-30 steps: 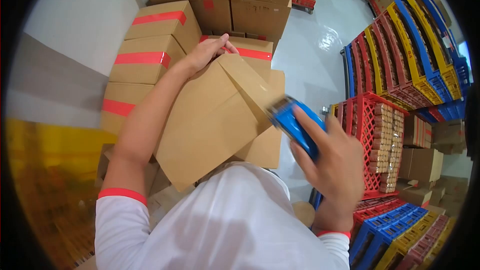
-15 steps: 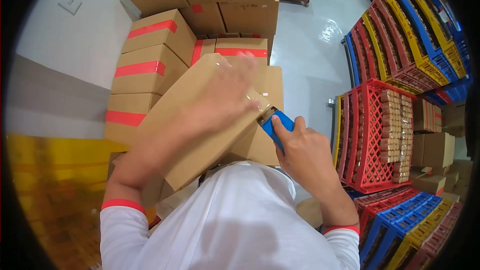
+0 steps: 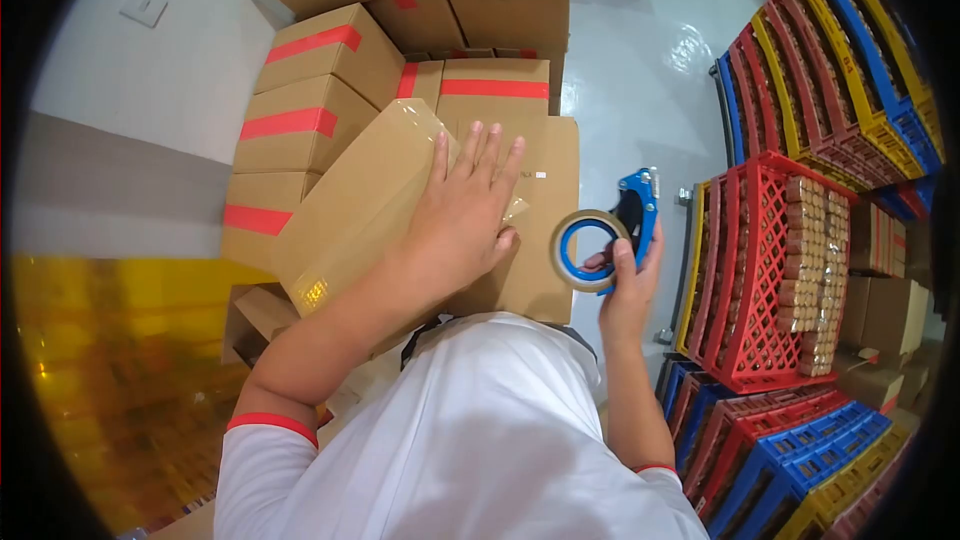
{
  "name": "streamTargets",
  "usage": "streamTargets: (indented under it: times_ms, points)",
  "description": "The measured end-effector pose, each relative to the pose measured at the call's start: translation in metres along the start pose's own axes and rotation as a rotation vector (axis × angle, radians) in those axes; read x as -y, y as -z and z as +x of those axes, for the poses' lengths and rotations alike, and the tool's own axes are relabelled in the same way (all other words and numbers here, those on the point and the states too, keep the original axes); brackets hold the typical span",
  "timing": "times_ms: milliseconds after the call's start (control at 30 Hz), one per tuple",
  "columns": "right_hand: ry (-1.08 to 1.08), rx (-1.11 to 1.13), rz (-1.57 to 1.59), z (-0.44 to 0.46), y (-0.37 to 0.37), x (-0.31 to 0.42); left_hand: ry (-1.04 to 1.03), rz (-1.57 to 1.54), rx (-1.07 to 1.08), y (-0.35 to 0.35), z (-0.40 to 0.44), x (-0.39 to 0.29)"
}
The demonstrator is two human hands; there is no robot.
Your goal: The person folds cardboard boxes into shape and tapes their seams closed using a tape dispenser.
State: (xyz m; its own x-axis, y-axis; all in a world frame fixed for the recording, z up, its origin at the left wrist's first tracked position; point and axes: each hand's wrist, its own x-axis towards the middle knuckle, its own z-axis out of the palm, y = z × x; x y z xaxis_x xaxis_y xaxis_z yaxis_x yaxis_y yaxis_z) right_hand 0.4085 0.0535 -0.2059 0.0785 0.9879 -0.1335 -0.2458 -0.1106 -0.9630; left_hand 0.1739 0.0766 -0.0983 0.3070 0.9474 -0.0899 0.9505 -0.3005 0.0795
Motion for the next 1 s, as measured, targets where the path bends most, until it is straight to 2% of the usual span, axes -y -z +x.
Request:
streamTargets:
  times_ms: [33, 200, 267, 300, 367, 467, 567, 633, 700, 767, 833, 867, 900, 933, 967, 1000]
  points:
    - [-0.03, -0.026, 0.15, -0.006, -0.008, -0.004, -0.009, 0.004, 0.009, 0.001, 0.0, -0.003]
    - [-0.099, 0.039, 0.223, -0.004, -0.052, 0.01, -0.041, -0.056, -0.081, 0.005, -0.002, -0.007]
    - [-0.216, 0.187, 0.054, 0.031, -0.052, 0.024, -0.054, -0.106, -0.114, 0.005, -0.003, -0.005]
    - [-0.217, 0.19, 0.052, 0.052, -0.054, 0.024, -0.069, -0.157, -0.15, 0.005, -0.004, -0.003]
    - [-0.359, 0.413, 0.037, 0.091, -0.062, 0.025, -0.07, -0.161, -0.163, 0.001, -0.005, -0.001]
    - [-0.45, 0.488, -0.057, 0.115, -0.086, 0.034, -0.079, -0.152, -0.171, -0.003, -0.004, 0.002]
    - [-0.365, 0.364, -0.003, 0.147, -0.122, -0.02, -0.089, -0.139, -0.156, -0.004, -0.006, 0.003]
    - [-0.382, 0.322, -0.006, 0.143, -0.144, -0.004, -0.107, -0.135, -0.167, 0.0, -0.005, 0.004]
    - [-0.4, 0.29, -0.011, 0.143, -0.151, 0.013, -0.187, -0.555, -0.244, 0.011, -0.006, 0.019]
    - [-0.147, 0.302, -0.1, 0.149, -0.149, 0.022, 0.095, -0.75, -0.394, 0.029, -0.014, 0.05]
    - [0.091, 0.196, -0.053, 0.13, -0.134, 0.063, 0.373, -0.326, -0.624, 0.006, -0.017, 0.127]
    - [0.166, 0.185, -0.041, 0.117, -0.125, 0.084, 0.391, -0.333, -0.62, 0.003, -0.02, 0.134]
    - [0.422, 0.193, 0.039, 0.101, -0.124, 0.095, 0.459, -0.366, -0.39, 0.001, -0.024, 0.139]
    - [0.47, 0.208, -0.12, 0.074, -0.116, 0.117, 0.517, -0.396, -0.163, 0.0, -0.028, 0.145]
    - [0.622, 0.28, -0.331, 0.055, -0.104, 0.124, 0.53, -0.4, -0.168, 0.002, -0.028, 0.143]
    - [0.713, 0.404, -0.566, 0.036, -0.097, 0.13, 0.451, -0.355, -0.19, 0.002, -0.029, 0.131]
